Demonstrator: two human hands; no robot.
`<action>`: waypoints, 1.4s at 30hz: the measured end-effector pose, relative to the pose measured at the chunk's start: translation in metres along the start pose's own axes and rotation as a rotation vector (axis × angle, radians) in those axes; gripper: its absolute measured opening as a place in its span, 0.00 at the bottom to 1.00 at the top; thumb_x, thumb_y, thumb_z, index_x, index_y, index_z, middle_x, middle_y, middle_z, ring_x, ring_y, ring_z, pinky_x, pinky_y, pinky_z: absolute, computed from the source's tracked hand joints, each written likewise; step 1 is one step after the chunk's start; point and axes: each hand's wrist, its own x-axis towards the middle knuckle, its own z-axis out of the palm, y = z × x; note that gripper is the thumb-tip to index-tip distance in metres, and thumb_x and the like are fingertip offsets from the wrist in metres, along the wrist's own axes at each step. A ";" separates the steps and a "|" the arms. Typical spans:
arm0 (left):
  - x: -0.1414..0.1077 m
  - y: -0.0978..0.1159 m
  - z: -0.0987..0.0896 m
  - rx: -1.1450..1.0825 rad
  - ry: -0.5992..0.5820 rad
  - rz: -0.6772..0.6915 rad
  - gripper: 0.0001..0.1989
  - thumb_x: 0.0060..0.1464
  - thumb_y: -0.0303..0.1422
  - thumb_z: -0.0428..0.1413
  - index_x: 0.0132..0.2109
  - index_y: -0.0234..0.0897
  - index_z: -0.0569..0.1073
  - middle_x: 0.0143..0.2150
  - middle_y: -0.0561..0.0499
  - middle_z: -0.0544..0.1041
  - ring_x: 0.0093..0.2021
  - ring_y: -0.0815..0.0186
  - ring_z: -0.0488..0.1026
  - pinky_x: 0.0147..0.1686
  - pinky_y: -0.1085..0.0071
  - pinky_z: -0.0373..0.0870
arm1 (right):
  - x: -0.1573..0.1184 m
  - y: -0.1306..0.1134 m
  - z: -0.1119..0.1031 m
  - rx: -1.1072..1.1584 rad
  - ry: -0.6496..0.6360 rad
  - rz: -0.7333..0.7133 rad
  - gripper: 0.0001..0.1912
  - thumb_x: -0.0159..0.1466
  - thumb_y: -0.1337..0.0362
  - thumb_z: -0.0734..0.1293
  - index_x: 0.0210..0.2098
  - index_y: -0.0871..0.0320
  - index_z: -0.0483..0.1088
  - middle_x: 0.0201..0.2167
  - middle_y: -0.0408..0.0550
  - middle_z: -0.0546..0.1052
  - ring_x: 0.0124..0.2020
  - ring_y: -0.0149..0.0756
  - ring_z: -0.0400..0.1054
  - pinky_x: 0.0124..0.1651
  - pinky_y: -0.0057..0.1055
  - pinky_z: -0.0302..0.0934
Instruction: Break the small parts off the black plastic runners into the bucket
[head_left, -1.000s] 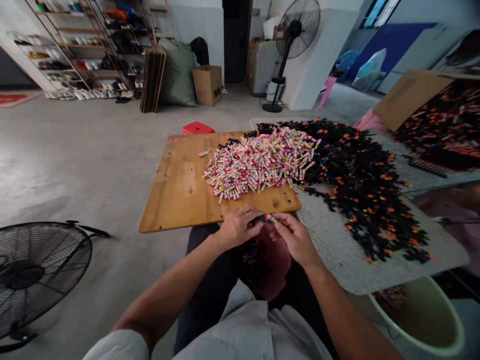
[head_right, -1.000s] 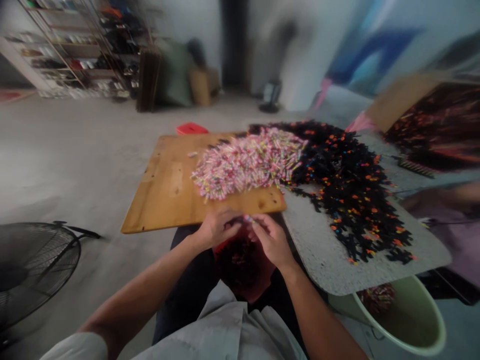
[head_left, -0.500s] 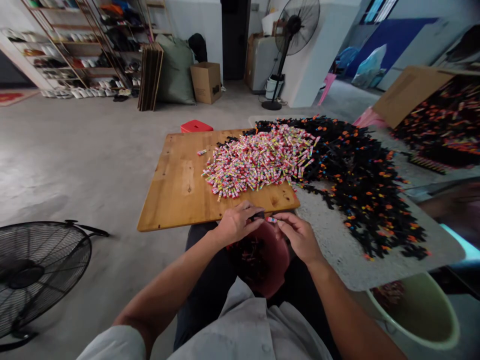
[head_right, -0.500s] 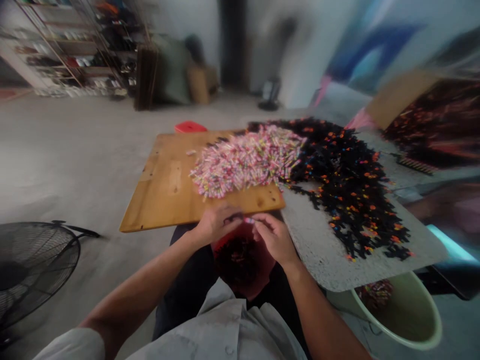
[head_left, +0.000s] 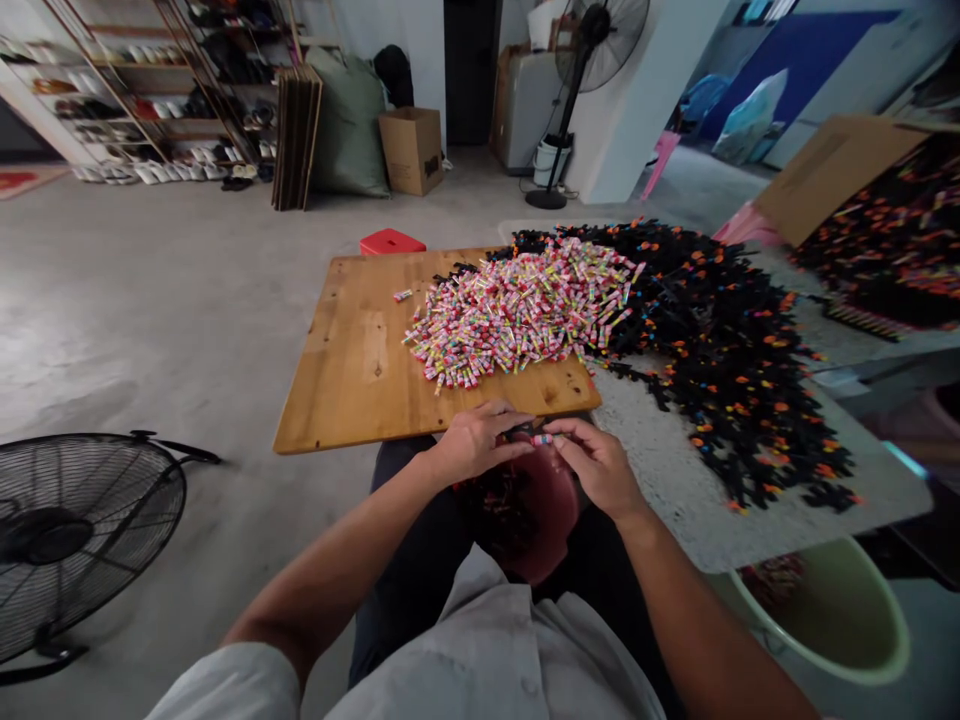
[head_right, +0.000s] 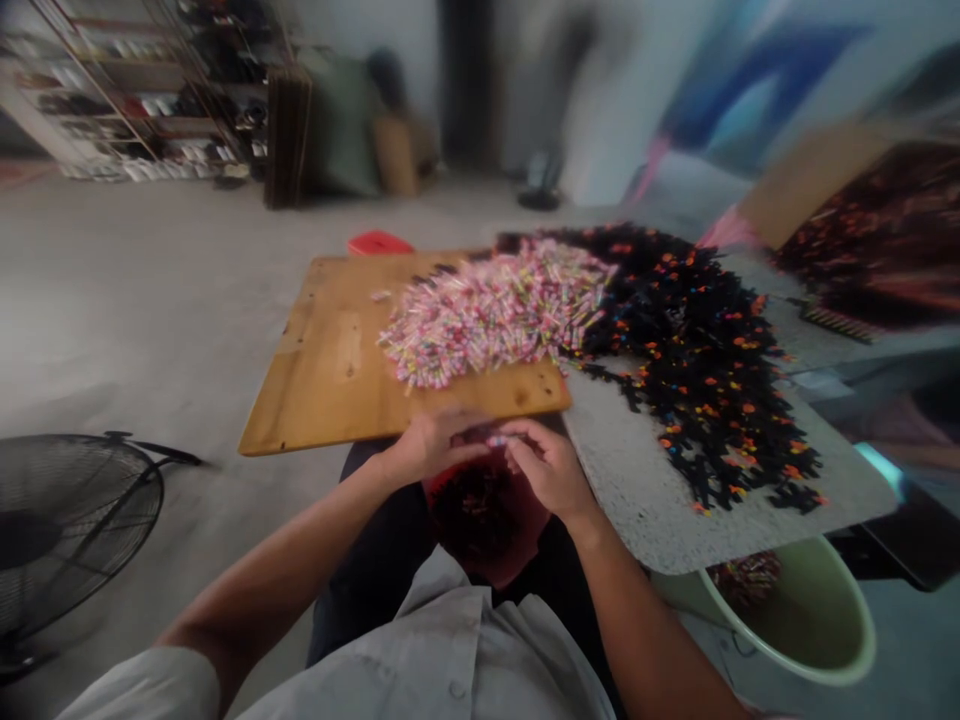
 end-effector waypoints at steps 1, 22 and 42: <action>0.000 0.000 0.000 -0.027 0.002 -0.007 0.24 0.64 0.47 0.60 0.60 0.39 0.77 0.51 0.44 0.81 0.48 0.59 0.79 0.48 0.68 0.76 | 0.001 0.001 0.000 0.028 0.005 0.003 0.12 0.68 0.58 0.67 0.45 0.57 0.78 0.29 0.44 0.80 0.28 0.33 0.73 0.34 0.29 0.68; -0.005 0.004 0.008 0.126 0.121 0.067 0.24 0.64 0.50 0.59 0.57 0.38 0.80 0.44 0.44 0.81 0.41 0.61 0.79 0.41 0.68 0.75 | -0.004 0.007 -0.002 0.108 -0.030 -0.018 0.11 0.69 0.58 0.68 0.45 0.57 0.78 0.25 0.41 0.76 0.25 0.32 0.69 0.32 0.29 0.65; -0.022 -0.006 0.017 0.073 -0.104 -0.045 0.17 0.65 0.41 0.58 0.56 0.42 0.81 0.53 0.46 0.83 0.50 0.58 0.81 0.52 0.64 0.76 | 0.012 0.039 -0.002 -0.015 -0.089 0.158 0.24 0.73 0.51 0.62 0.60 0.59 0.71 0.35 0.49 0.82 0.32 0.37 0.78 0.36 0.31 0.72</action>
